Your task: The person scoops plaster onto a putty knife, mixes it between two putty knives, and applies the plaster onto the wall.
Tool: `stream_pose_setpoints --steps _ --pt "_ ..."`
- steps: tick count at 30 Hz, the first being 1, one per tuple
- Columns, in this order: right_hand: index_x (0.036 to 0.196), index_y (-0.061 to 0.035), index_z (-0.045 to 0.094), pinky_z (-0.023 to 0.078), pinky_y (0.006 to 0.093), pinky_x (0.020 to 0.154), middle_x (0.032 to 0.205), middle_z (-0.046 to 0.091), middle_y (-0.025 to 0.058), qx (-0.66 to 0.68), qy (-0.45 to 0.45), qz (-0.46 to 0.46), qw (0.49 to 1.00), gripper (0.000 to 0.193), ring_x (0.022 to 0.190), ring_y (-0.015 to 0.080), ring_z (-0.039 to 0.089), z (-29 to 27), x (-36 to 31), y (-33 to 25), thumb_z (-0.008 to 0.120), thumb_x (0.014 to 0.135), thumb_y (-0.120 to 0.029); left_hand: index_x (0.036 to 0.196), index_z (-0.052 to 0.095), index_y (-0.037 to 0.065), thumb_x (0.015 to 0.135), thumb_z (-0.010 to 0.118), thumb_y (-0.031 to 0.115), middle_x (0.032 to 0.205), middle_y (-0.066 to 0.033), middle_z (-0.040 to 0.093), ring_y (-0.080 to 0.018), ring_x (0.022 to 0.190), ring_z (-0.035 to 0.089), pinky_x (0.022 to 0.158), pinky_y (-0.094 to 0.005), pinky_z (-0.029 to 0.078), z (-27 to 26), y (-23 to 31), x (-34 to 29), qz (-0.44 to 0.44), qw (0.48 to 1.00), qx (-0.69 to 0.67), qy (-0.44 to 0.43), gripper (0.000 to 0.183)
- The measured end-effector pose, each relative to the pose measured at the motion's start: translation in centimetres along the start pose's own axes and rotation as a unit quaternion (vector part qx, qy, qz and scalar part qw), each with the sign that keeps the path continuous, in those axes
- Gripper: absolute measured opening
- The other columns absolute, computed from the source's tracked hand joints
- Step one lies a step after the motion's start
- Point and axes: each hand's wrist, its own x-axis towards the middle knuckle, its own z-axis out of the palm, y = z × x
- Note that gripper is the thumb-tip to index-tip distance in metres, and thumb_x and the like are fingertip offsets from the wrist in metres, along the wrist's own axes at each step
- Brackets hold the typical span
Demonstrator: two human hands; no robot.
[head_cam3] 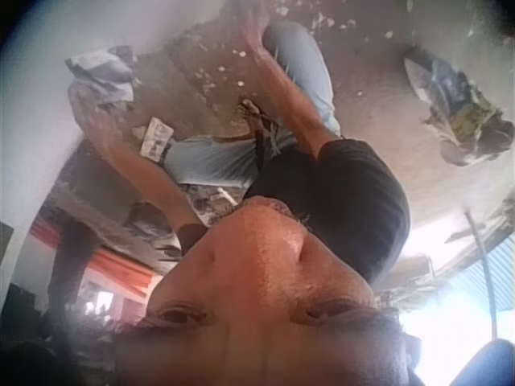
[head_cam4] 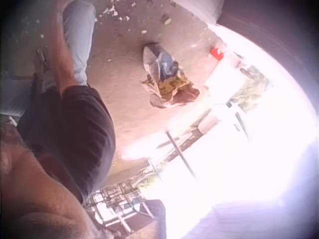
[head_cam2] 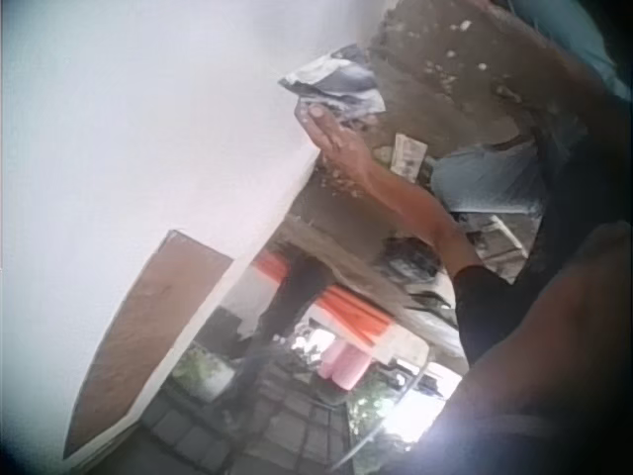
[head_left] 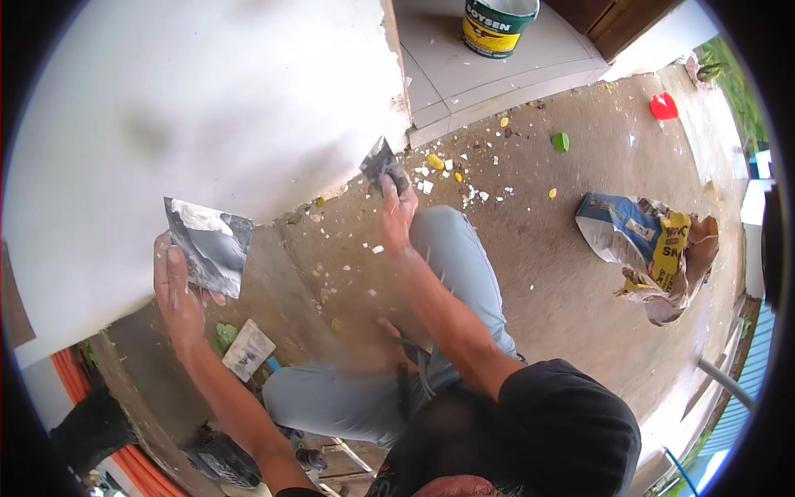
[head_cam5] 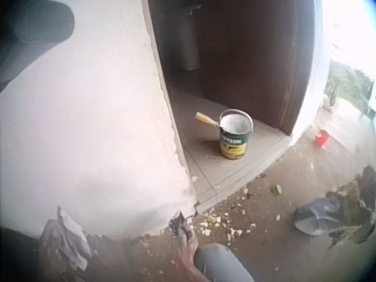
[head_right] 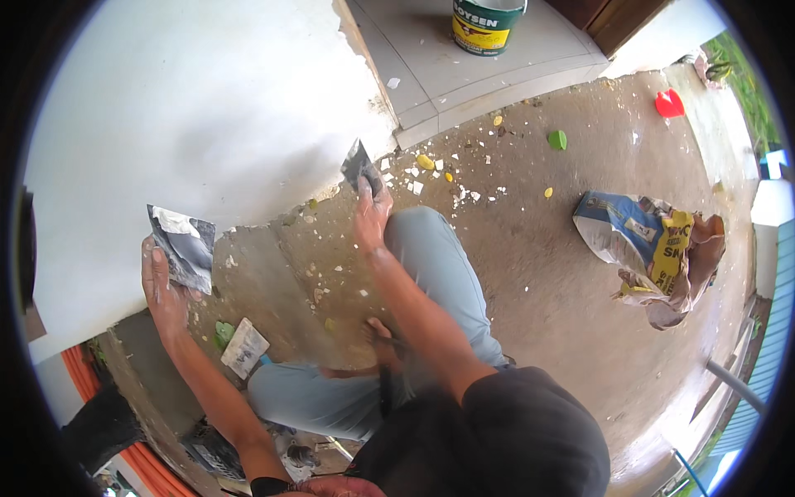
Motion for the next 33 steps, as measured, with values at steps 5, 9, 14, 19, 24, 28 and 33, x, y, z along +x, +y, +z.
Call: stream_pose_setpoints --steps 5,9,14,19,24,28,33 --pt "0.122 0.0062 0.056 0.045 0.0309 0.092 0.110 0.063 0.0118 -0.124 0.070 -0.149 0.978 0.035 0.100 0.0183 0.058 0.2 4.6 1.1 0.051 0.097 -0.017 0.135 0.046 0.002 0.097 0.056 0.037 0.105 -0.0065 0.057 -0.0118 0.063 0.052 0.044 -0.0277 0.039 -0.6 -1.2 -0.5 -0.026 0.998 0.007 -0.050 0.053" --pt "0.127 0.0029 0.054 0.042 0.0364 0.100 0.122 0.060 0.0182 -0.240 0.095 -0.183 0.949 0.033 0.113 0.0265 0.056 1.9 5.3 1.4 0.044 0.098 -0.007 0.134 0.047 0.003 0.097 0.055 0.038 0.108 -0.0076 0.058 -0.0127 0.063 0.054 0.043 -0.0271 0.040 -1.3 -3.0 0.3 0.003 0.999 0.005 -0.034 0.052" --pt "0.131 0.0005 0.052 0.040 0.0367 0.104 0.125 0.057 0.0166 -0.296 0.090 -0.301 0.902 0.033 0.121 0.0277 0.051 2.7 7.9 4.3 0.042 0.099 -0.005 0.133 0.047 0.003 0.098 0.053 0.037 0.107 -0.0084 0.058 -0.0146 0.064 0.056 0.039 -0.0274 0.043 1.0 -5.0 2.8 0.049 0.995 0.000 -0.086 0.049" --pt "0.145 -0.0009 0.030 0.034 0.0527 0.111 0.139 0.025 0.0276 -0.330 0.126 -0.385 0.853 0.056 0.132 0.0414 0.031 7.4 9.1 8.3 0.031 0.089 0.006 0.129 0.045 0.001 0.097 0.053 0.039 0.101 -0.0096 0.057 -0.0143 0.063 0.057 0.036 -0.0258 0.042 4.6 -6.8 3.6 0.024 0.991 -0.037 -0.128 0.050" --pt "0.139 0.0006 0.043 0.035 0.0479 0.112 0.134 0.042 0.0250 -0.363 0.082 -0.390 0.842 0.050 0.130 0.0390 0.038 7.2 4.5 9.1 0.040 0.090 0.010 0.129 0.042 0.000 0.099 0.050 0.037 0.098 -0.0105 0.057 -0.0146 0.063 0.058 0.034 -0.0254 0.041 5.8 -8.3 5.1 0.023 0.981 -0.058 -0.185 0.049" --pt "0.141 0.0008 0.041 0.036 0.0433 0.111 0.136 0.047 0.0245 -0.172 0.075 -0.419 0.889 0.047 0.126 0.0347 0.047 4.2 5.1 6.9 0.032 0.095 0.005 0.129 0.041 -0.001 0.099 0.050 0.036 0.098 -0.0104 0.057 -0.0137 0.063 0.058 0.034 -0.0245 0.040 6.7 -9.7 7.0 0.023 0.978 -0.061 -0.200 0.048" --pt "0.139 0.0019 0.043 0.032 0.0427 0.114 0.140 0.046 0.0205 -0.305 0.130 -0.323 0.886 0.043 0.133 0.0322 0.041 3.7 8.5 4.6 0.026 0.103 -0.016 0.131 0.040 -0.001 0.099 0.050 0.035 0.102 -0.0123 0.057 -0.0158 0.064 0.059 0.035 -0.0254 0.042 6.9 -10.9 7.5 0.033 0.970 -0.048 -0.236 0.049"
